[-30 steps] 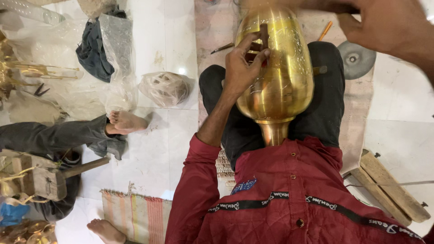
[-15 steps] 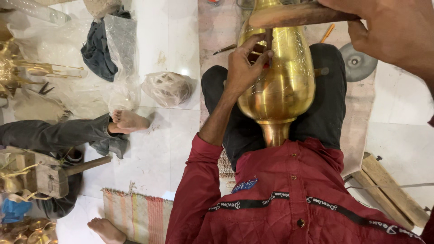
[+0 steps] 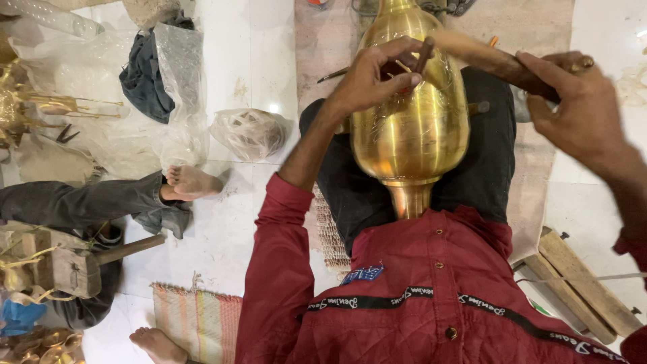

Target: The person sits on the floor with a brass vase on their lap and engraves decorative patterns into its surface, holding a small chisel against the metal and striking it with a wooden mallet, repositioning the chisel repeatedly to work across the design.

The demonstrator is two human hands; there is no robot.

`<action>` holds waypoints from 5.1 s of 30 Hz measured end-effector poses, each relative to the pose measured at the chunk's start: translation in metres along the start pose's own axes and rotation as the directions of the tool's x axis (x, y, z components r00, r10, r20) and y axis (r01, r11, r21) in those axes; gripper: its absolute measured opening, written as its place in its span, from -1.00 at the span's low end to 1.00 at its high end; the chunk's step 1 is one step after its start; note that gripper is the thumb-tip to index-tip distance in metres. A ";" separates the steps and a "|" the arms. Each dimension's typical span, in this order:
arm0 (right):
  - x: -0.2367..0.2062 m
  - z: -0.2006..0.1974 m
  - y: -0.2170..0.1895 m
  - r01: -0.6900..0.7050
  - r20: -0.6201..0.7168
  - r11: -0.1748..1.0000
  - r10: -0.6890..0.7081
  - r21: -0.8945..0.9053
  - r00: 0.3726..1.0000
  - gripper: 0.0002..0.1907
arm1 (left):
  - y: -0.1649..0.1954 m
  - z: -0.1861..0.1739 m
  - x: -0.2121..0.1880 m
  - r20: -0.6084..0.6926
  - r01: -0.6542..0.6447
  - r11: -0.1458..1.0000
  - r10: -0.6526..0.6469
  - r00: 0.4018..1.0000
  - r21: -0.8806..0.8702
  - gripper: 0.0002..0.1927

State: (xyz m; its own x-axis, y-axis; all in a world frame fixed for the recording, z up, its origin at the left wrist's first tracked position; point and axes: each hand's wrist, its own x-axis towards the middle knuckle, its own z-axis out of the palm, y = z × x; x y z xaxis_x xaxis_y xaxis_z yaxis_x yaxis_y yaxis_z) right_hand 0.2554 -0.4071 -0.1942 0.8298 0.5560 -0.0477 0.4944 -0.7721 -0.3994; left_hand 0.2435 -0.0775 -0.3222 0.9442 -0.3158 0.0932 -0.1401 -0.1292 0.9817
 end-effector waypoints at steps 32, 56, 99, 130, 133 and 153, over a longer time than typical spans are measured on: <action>0.047 -0.030 -0.004 0.302 -0.169 0.952 -0.288 0.059 0.943 -0.65 | 0.014 0.023 -0.015 -0.266 0.104 0.994 -0.090 0.960 0.037 -0.57; -0.010 0.012 0.004 0.123 -0.092 0.984 -0.135 -0.130 0.987 -0.41 | -0.001 0.004 -0.002 -0.008 -0.011 0.999 0.012 1.000 0.040 -0.46; -0.104 0.093 -0.004 0.029 -0.632 0.952 0.178 0.303 0.754 -0.40 | 0.033 -0.005 0.053 0.544 -0.233 0.962 0.121 0.830 0.141 -0.58; -0.086 0.159 -0.018 -0.399 0.153 0.420 0.508 0.815 0.847 -0.43 | -0.061 -0.030 0.007 -0.187 0.344 0.607 -0.641 0.744 -0.716 -0.61; -0.086 0.155 -0.026 -0.423 0.178 0.405 0.519 0.811 0.836 -0.39 | -0.055 -0.024 0.021 -0.116 0.335 0.541 -0.637 0.762 -0.771 -0.60; -0.073 0.166 0.002 -0.398 0.261 0.287 0.415 0.871 0.872 -0.41 | -0.046 -0.029 0.024 -0.453 0.418 0.794 -0.599 0.660 -0.442 -0.67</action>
State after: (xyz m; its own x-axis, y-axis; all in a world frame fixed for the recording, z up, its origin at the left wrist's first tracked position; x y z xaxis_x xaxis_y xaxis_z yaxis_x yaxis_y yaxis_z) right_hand 0.1525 -0.3981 -0.3433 0.8608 0.2449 -0.4462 -0.4136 -0.1746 -0.8936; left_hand 0.2812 -0.0522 -0.3600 0.8423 0.2944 -0.4515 0.4147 0.1811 0.8917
